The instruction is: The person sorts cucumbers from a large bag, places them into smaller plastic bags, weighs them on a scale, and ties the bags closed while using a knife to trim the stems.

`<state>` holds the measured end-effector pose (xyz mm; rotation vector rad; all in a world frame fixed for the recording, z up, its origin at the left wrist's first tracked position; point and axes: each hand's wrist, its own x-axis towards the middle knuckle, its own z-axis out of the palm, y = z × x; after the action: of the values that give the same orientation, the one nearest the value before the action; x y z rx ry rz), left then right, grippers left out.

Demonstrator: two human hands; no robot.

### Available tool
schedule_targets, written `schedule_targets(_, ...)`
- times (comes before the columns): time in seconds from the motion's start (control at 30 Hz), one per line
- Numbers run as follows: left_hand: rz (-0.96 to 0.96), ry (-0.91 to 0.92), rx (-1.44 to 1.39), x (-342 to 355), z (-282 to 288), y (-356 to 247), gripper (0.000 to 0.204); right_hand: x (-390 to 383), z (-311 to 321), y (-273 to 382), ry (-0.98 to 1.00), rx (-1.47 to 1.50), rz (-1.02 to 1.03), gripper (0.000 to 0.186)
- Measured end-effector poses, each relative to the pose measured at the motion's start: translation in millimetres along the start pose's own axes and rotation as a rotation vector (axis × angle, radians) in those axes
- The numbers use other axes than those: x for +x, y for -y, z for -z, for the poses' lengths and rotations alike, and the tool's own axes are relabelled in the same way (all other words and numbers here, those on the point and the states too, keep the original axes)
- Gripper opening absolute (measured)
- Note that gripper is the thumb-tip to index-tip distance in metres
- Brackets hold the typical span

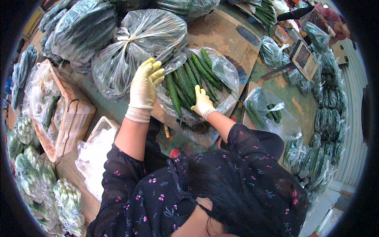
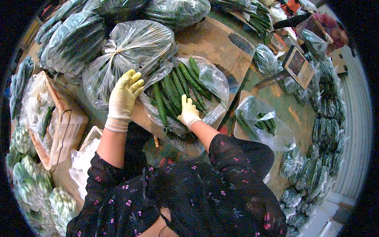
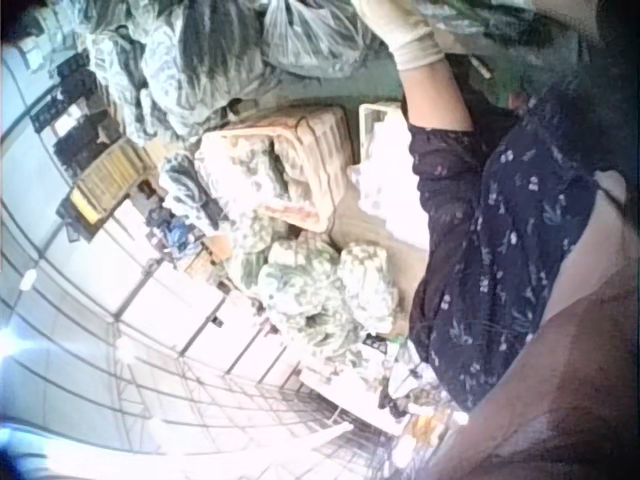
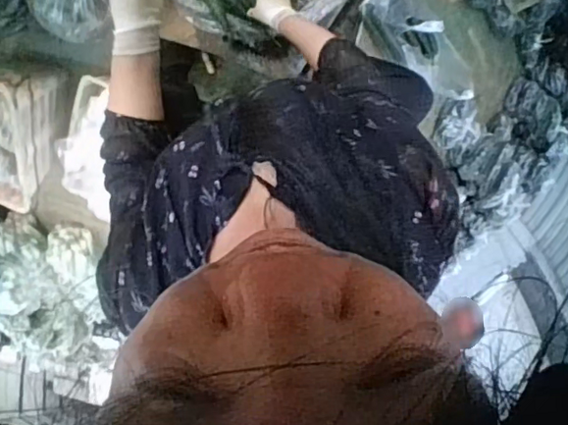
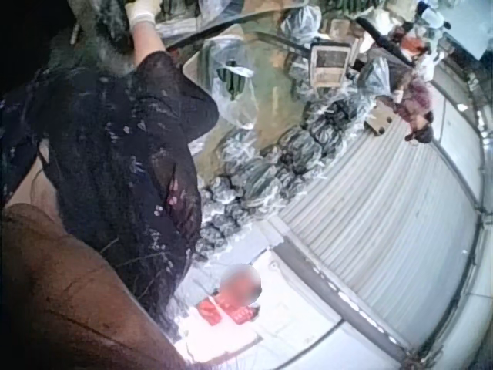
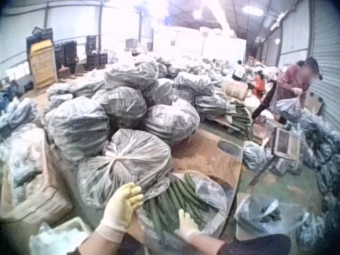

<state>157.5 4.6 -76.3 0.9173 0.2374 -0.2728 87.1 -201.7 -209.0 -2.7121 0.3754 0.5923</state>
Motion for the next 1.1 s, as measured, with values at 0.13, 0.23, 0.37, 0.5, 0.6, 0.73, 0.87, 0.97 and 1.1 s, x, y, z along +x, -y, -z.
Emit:
schedule_targets(0.13, 0.001, 0.049, 0.033, 0, 5, 2, 0.048, 22, 3, -38, -0.032, 0.106, 0.129, 0.081)
schedule_targets(0.23, -0.007, 0.047, 0.048, -2, 4, 0, 0.047, 36, 18, -69, -0.061, 0.157, 0.054, 0.068)
schedule_targets(0.37, 0.001, 0.031, 0.029, 2, 2, 0, 0.034, 56, 32, -107, -0.171, 0.289, 0.11, 0.053)
schedule_targets(0.5, 0.016, 0.044, 0.018, 3, 4, 1, 0.042, 60, 49, -109, -0.136, 0.219, 0.081, 0.052)
schedule_targets(0.6, 0.03, 0.062, 0.012, 3, 3, 3, 0.041, 48, 61, -96, -0.227, 0.182, 0.089, 0.047)
schedule_targets(0.73, 0.037, 0.04, 0.027, 3, -1, 3, 0.04, 41, 59, -74, -0.396, -0.096, 0.185, 0.031)
schedule_targets(0.87, 0.048, 0.044, 0.021, 3, -2, 6, 0.04, 44, 27, -42, -0.089, 0.136, 0.168, 0.035)
schedule_targets(0.97, 0.053, 0.051, 0.021, 3, -1, 9, 0.04, 50, 3, -21, -0.011, 0.081, 0.049, 0.048)
schedule_targets(1.1, 0.054, 0.055, 0.036, 6, -3, 7, 0.039, 78, -21, -49, -0.042, 0.403, 0.112, 0.051)
